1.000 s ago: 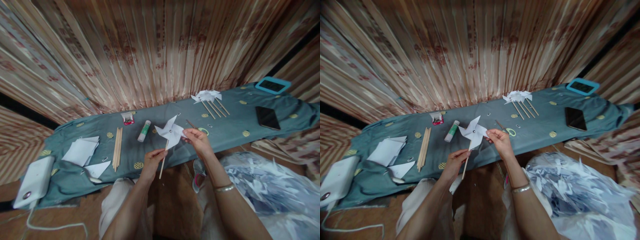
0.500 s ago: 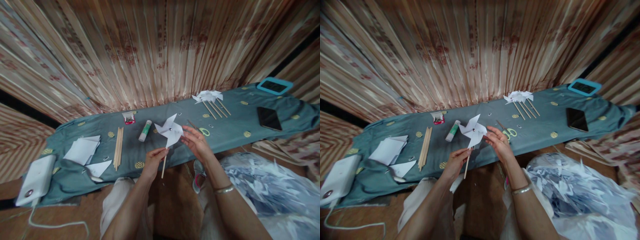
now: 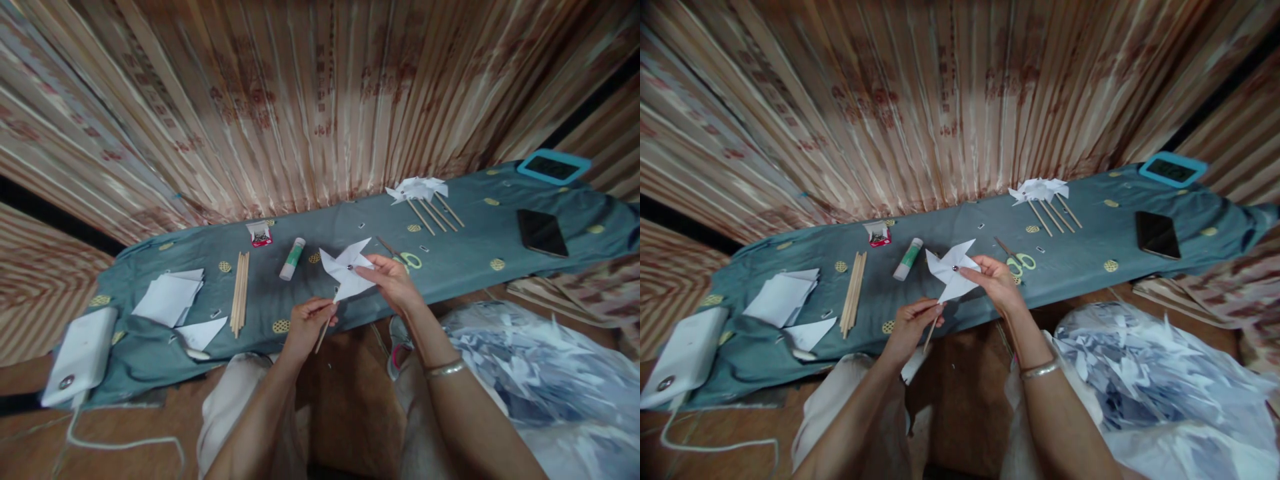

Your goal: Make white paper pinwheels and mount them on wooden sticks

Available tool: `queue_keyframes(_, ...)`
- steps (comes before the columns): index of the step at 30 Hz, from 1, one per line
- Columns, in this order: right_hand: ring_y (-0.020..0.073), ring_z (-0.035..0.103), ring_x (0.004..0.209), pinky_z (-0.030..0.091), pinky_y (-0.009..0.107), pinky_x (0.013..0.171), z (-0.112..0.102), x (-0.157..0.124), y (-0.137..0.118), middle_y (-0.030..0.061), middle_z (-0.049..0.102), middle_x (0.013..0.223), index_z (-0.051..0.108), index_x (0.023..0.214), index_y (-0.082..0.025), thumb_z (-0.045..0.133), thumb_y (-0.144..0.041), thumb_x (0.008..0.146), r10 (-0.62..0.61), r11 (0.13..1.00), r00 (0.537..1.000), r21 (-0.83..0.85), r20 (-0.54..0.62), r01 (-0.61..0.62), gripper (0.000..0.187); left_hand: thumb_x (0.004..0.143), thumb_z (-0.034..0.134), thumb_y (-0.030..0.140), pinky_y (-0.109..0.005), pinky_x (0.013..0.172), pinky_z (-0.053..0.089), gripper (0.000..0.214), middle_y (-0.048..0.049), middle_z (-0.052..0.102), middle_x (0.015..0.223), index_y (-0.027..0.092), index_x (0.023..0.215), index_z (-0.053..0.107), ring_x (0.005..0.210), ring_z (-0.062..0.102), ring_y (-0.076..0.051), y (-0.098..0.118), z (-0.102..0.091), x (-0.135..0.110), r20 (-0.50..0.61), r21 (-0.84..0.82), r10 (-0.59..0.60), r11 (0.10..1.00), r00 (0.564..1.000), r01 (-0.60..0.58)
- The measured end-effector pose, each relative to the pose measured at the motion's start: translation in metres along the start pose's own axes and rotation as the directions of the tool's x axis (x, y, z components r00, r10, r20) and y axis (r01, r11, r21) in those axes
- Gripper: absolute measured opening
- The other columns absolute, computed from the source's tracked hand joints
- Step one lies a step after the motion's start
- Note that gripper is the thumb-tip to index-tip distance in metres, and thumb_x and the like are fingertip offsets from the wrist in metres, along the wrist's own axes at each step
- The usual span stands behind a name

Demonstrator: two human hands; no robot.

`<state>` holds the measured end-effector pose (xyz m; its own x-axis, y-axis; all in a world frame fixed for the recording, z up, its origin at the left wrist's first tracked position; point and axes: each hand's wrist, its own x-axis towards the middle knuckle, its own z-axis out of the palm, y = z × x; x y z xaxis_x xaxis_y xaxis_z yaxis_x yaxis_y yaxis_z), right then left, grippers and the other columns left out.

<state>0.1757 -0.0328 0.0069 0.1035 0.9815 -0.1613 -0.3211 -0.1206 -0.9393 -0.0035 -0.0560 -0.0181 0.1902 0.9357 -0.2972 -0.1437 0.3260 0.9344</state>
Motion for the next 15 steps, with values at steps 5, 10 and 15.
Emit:
queue_keyframes(5, 0.0128, 0.059, 0.051, 0.046, 0.026, 0.054, 0.0014, 0.0003, 0.0019, -0.0028, 0.07, 0.06, 0.07, 0.066, -0.02, 0.087, -0.041, 0.048, 0.029, 0.999, 1.0, -0.016, 0.003, -0.029, 0.032, 0.056, 0.083, 0.037, -0.023, 0.049, 0.043, 0.027, -0.0006, 0.06, 0.065, 0.014, 0.068, 0.075, 0.049, 0.052, -0.008, -0.0047, -0.0031, 0.0024, -0.011, 0.009, 0.078, 0.997, 0.997, -0.078)
queue_keyframes(10, 0.0128, 0.061, 0.053, 0.046, 0.026, 0.056, 0.0005, 0.0007, 0.0051, -0.0023, 0.071, 0.062, 0.072, 0.068, -0.019, 0.086, -0.037, 0.052, 0.05, 0.999, 0.998, 0.001, 0.035, -0.05, 0.027, 0.058, 0.081, 0.034, -0.023, 0.046, 0.038, 0.023, 0.0004, 0.058, 0.063, 0.015, 0.068, 0.075, 0.047, 0.05, -0.007, -0.0097, -0.0048, 0.0035, -0.031, 0.013, 0.137, 0.991, 0.99, -0.136)
queue_keyframes(15, 0.0178, 0.068, 0.071, 0.05, 0.029, 0.07, 0.007, 0.002, 0.008, 0.0, 0.074, 0.074, 0.075, 0.079, -0.02, 0.084, -0.035, 0.055, 0.009, 0.998, 0.998, 0.054, 0.064, -0.012, 0.03, 0.061, 0.079, 0.041, -0.021, 0.043, 0.032, 0.028, 0.0022, 0.053, 0.057, 0.015, 0.071, 0.076, 0.046, 0.044, -0.006, -0.0081, -0.0048, 0.0004, -0.058, 0.073, 0.154, 0.986, 0.986, -0.149)
